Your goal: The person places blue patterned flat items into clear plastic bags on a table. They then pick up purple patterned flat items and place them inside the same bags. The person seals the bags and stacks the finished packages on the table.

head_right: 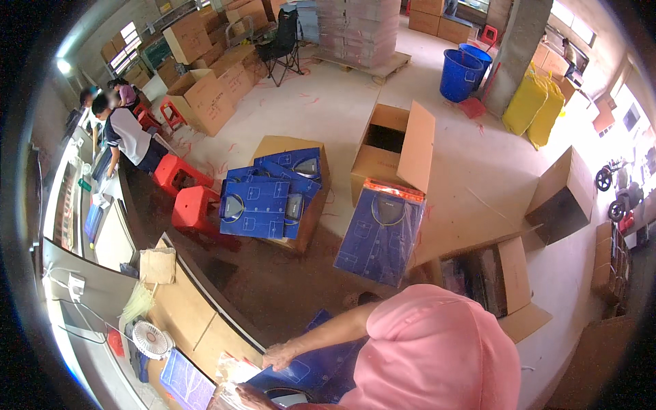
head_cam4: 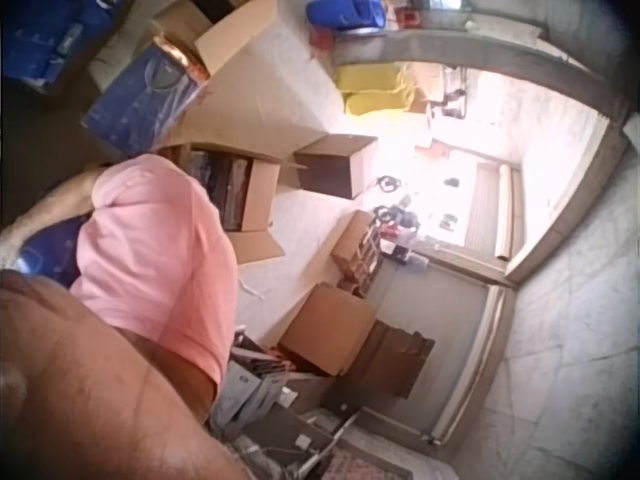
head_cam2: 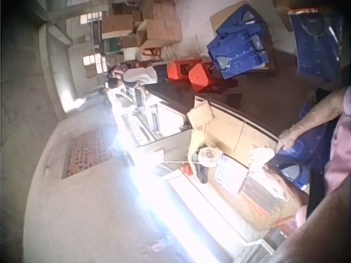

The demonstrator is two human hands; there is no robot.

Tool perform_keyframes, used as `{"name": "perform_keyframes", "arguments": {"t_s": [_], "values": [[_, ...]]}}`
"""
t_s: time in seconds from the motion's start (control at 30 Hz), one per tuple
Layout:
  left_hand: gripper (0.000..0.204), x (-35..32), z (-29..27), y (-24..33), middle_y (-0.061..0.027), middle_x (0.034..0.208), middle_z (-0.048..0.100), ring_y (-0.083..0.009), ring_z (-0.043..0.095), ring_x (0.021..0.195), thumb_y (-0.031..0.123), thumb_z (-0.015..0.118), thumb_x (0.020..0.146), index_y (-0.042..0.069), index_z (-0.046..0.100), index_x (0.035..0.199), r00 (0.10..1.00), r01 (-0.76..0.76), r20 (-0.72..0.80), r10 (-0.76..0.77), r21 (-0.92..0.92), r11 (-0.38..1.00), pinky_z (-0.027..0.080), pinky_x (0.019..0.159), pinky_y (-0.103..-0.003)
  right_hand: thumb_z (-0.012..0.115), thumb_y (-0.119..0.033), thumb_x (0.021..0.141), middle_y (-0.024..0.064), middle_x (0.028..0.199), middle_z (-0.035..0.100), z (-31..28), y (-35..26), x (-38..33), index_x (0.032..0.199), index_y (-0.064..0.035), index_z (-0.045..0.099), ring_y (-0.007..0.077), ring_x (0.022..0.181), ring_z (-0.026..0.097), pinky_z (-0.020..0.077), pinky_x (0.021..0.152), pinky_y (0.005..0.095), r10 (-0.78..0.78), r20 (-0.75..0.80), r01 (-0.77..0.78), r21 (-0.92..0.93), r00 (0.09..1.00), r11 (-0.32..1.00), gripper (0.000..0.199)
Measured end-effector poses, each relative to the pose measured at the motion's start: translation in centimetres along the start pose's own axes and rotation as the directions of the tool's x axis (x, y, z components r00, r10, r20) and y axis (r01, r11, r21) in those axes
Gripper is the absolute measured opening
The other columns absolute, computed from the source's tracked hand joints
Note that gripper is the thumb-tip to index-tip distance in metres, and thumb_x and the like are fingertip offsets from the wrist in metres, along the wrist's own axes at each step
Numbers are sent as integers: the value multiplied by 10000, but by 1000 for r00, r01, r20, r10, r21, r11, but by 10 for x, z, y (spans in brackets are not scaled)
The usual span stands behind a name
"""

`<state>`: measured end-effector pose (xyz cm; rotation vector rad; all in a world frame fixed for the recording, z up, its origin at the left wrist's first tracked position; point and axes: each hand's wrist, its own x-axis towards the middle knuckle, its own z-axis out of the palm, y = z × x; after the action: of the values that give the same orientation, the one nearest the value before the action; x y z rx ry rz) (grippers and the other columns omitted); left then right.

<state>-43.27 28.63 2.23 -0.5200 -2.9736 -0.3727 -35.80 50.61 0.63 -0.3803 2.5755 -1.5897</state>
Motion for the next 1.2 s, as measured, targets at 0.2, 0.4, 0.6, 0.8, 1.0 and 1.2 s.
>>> {"name": "perform_keyframes", "arguments": {"t_s": [0.2,0.4,0.6,0.8,1.0,1.2], "values": [[350,-27,-6,0,-147,1132,508,-314,510,989,142,375,893,202,437,1232,999,-53,6,53,88,995,440,838,-418,576,-166,692,218,865,620,3,2,4,1028,-54,613,361,817,594,443,712,468,24,30,-28,121,999,992,356],[497,-38,-49,31,-228,961,556,-363,570,849,391,568,840,-17,512,1118,981,140,-137,-140,-10,990,472,725,-420,576,-159,701,213,890,624,-11,-5,4,1084,-64,605,348,840,592,442,733,433,40,44,-48,184,998,982,395],[437,40,-36,49,-194,940,564,-322,571,825,343,550,851,-15,519,1102,972,121,-137,-190,-397,910,473,722,-389,576,-163,733,200,893,631,3,-24,20,1100,-49,593,341,865,597,451,748,435,57,138,-57,-2,989,998,385],[379,54,-3,61,-160,919,571,-280,572,801,294,533,863,-12,525,1086,987,152,24,-157,-443,883,474,720,-359,578,-169,725,193,907,632,12,-12,12,1109,-54,590,344,881,594,457,764,429,103,32,-100,-91,994,991,401],[322,36,0,43,-126,899,579,-239,573,778,246,515,874,-9,532,1070,973,213,39,-227,-533,819,476,717,-328,578,-174,713,155,917,641,11,-19,10,1100,-118,607,298,862,605,465,737,410,109,79,-111,21,991,994,392],[268,-19,-5,-42,-93,878,587,-198,575,754,198,498,886,-7,539,1054,840,359,92,-534,-833,421,477,715,-298,604,-161,770,86,873,654,5,31,39,1077,-91,621,135,754,564,469,687,304,-44,-138,90,350,989,933,315]]}}
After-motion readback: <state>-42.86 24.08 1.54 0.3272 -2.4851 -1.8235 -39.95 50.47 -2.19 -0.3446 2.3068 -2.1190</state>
